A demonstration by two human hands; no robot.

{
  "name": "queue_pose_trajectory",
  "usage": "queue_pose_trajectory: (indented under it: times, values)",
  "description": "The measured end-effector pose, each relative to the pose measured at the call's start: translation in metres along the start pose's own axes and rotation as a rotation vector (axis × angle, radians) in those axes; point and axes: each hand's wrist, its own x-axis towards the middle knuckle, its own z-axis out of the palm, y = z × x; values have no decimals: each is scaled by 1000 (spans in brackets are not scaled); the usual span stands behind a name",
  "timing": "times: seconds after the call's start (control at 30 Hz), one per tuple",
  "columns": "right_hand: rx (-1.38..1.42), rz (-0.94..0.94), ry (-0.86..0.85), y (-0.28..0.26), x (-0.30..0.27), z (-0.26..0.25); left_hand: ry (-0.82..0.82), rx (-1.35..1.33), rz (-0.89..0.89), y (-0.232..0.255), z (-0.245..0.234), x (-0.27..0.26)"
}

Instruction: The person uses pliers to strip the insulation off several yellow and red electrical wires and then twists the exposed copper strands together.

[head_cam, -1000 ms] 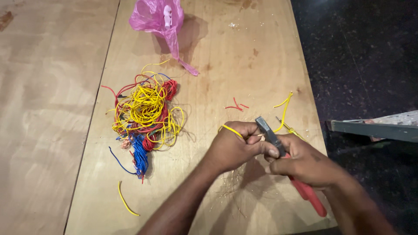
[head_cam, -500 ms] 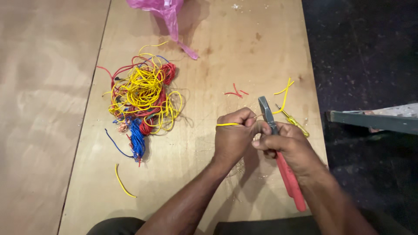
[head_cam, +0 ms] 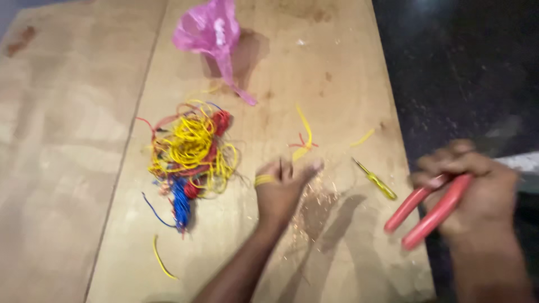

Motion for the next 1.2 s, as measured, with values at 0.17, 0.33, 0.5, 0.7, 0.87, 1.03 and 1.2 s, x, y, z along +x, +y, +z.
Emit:
queue_pose_trajectory:
  times: [0.17,0.33,0.5,0.7,0.87,1.03,1.2]
  values:
    - [44,523,50,46,-14,4,-282,-382,-149,21,-8,14]
    - [-211,603,77,82,-32,36,-418,-476,-222,12,-15,13]
    - [-279,707,-166,94,-53,54,-476,-287,-32,6,-15,24]
    - [-955,436,-290,100,-51,55,-402,-347,-102,-1,-13,27]
    - [-1386,349,-250,99,-54,58,-362,-354,-148,2,-11,27]
    - [-1512,310,-287,102,-53,57,-360,-433,-258,2,-7,25]
    - [-1331,203,-366,108,-48,45,-473,-469,-337,-3,-9,21]
